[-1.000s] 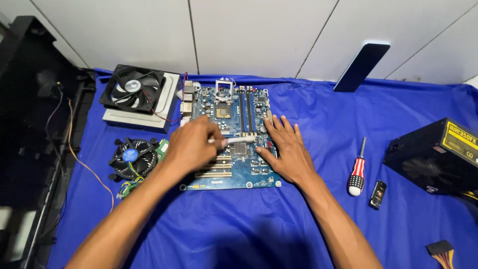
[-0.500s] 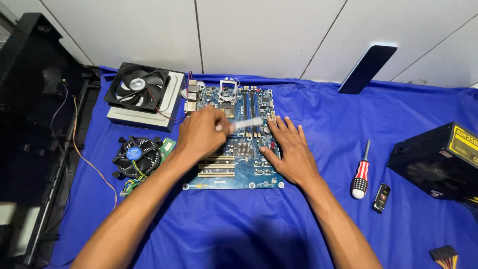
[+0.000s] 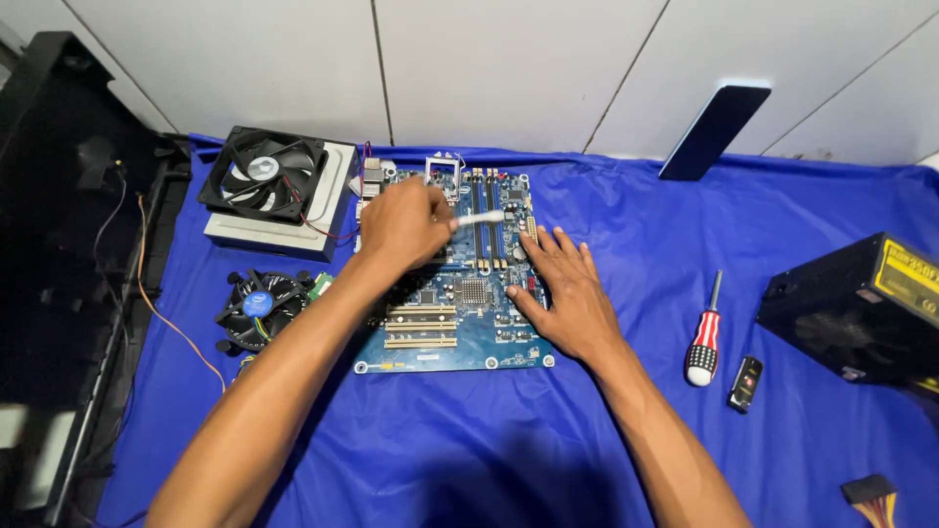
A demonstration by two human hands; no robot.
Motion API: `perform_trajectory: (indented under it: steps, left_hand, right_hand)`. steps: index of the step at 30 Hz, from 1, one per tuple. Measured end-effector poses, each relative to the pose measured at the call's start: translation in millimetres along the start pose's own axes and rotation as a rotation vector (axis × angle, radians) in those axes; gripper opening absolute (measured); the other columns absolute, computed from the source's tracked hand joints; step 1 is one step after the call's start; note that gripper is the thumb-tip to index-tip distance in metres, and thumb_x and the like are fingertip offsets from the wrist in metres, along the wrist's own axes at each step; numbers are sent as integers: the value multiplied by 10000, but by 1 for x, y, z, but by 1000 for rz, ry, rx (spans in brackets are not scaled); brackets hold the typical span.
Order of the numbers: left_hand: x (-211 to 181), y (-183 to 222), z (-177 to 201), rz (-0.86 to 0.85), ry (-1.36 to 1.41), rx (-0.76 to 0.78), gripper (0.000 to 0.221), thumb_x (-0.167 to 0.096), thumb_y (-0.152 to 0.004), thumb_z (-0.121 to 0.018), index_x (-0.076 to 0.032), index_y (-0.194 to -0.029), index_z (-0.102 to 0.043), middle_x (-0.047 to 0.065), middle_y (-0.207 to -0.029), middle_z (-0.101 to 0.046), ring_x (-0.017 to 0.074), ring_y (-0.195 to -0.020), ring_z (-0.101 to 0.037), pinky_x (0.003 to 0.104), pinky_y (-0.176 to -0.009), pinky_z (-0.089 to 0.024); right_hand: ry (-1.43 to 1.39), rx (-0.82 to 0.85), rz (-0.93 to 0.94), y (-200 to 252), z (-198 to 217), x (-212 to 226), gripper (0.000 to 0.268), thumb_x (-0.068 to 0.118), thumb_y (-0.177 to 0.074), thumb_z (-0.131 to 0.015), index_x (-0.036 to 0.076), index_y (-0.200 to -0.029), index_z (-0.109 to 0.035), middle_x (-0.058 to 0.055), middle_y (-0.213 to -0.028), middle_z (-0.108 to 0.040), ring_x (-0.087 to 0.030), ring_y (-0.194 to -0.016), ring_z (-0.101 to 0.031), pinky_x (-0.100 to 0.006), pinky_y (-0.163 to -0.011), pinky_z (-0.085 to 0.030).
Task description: Cleaning a computer motherboard using a toothbrush to remove dust and debris
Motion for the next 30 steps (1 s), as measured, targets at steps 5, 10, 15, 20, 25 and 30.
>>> perform_trajectory:
  steps: [5,10,15,20,25,30]
  left_hand:
    - [-5,16,14,62,97,-1,66,-173,-866,-764,-121,-834,-789,130,-886,-686,406,-906,-722,592,-836,-547]
    - [-22,39,22,96,114,154,127,-142,-901,-697,-116,-866,-816,185,-941,-754,449,-1017,-721,592,-892,-539]
    - [-15,39,32,87,112,130,111,-219,-889,-767,-134,-934,-823,162,-986,-746,423,-1064,-703,597,-910,-538]
    - [-16,44,32,146,255,218,125,-166,-900,-748,-78,-956,-816,231,-1042,-760,495,-1122,-679,621,-1001,-502]
    - [26,35,48,190,-128,-7,113,-253,-904,-724,-164,-927,-788,125,-1014,-711,456,-1000,-710,619,-859,-565]
    - [30,37,60,221,-191,16,92,-275,-852,-719,-218,-838,-790,113,-947,-705,479,-948,-729,605,-793,-586]
  right_hand:
    - [20,-19,8,1,-1,-1,716,545,-961,-595,240,-1586,-423,-115,-1609,-437,-349,-1532,-300,-565,-1246,-165]
    - [15,-19,18,-2,3,2,700,513,-959,-612,229,-1575,-440,-132,-1602,-443,-368,-1523,-309,-578,-1241,-174]
    - [-9,3,-7,1,1,2,699,521,-961,-593,227,-1576,-439,-133,-1608,-435,-366,-1529,-298,-579,-1244,-156]
    - [-7,11,-7,-2,5,4,698,512,-960,-602,221,-1574,-442,-134,-1609,-433,-370,-1528,-296,-577,-1246,-155]
    - [5,23,-17,-1,2,4,696,517,-960,-603,226,-1573,-447,-121,-1610,-437,-354,-1534,-292,-559,-1250,-155]
    - [3,29,-36,-1,3,4,690,507,-966,-595,226,-1576,-439,-121,-1613,-431,-347,-1539,-280,-553,-1254,-142]
Point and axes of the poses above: each hand's wrist, its own y-axis away from the middle knuckle, its own z-axis out of the back of the hand, x = y × z, the point moved 9 cm from there along -y, towards the middle knuckle
